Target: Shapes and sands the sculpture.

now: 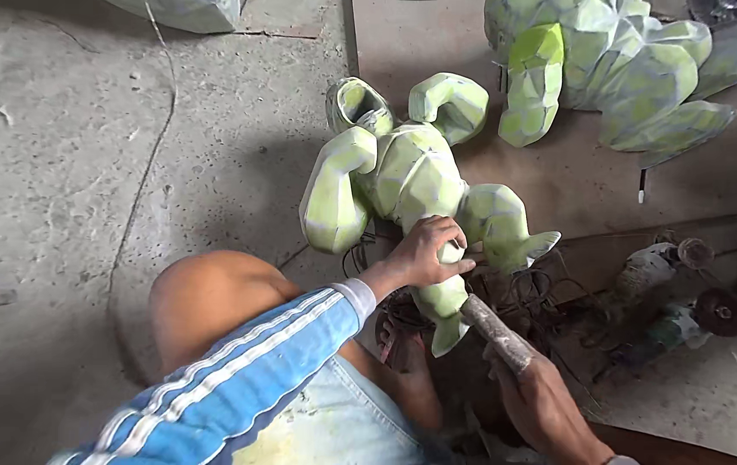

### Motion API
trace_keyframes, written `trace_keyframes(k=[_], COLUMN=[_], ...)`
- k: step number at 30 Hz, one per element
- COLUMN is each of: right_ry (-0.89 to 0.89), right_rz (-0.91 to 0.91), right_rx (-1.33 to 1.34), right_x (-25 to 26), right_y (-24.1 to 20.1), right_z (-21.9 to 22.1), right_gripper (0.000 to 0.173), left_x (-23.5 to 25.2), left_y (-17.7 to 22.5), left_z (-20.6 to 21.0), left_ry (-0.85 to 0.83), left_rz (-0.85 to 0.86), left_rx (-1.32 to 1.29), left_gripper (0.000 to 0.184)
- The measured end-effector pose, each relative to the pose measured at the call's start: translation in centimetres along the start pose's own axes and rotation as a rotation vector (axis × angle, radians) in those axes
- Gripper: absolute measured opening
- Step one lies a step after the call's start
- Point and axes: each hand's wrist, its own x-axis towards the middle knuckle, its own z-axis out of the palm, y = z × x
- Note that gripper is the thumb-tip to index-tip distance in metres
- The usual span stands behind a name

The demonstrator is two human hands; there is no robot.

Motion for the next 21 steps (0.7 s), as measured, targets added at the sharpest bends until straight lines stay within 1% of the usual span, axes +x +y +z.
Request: trace_keyframes(k=[3,6,9,12,14,17,18,21], right_ry=[-0.033,-0.090,-0.183,-0.242,-0.196,-0.145,-0.143,-0.218], right_rz=[0.023,0.109,0.228,0.319,0.293,0.224,0.208,0.221], right_rx=[-0.266,-0.381,-0.435,-0.403,-0.422,-0.451,-0.460,-0.475], right_x=[-0.9,-0.9,1.3,0.2,-1.6,-1.6,-1.0,0.0], right_y=[-0.1,-0.6,-1.8,-1.9,-1.7,-1.0,-0.8,-0.6], right_z=[3.2,3.8,3.5,3.4,3.1,3.6,3.8,3.7], right_gripper=[0.028,0.028,0.033,0.033,0.032,0.029,0.029,0.035], left_x=[0.2,0.3,0.5,0.6,0.7,0.8,0.9,0.8], left_y=[-0.3,-0.1,-0.1,-0.2,-0.1,0.0,-0.1,-0.5], left_z=[0.9,1.0,1.2,1.2,1.1,1.0,1.0,1.3], left_ry=[-0.004,0.007,0.015,0.005,-0.001,-0.007,-0.006,0.014], left_rz=[-0.023,-0.066,-0.081,-0.096,-0.102,-0.118,-0.122,-0.137], left_rx=[0.031,0.043,0.051,0.058,0.066,0.095,0.112,0.125], left_gripper=[0.038,0.032,0.030,0.027,0.026,0.026,0.026,0.025])
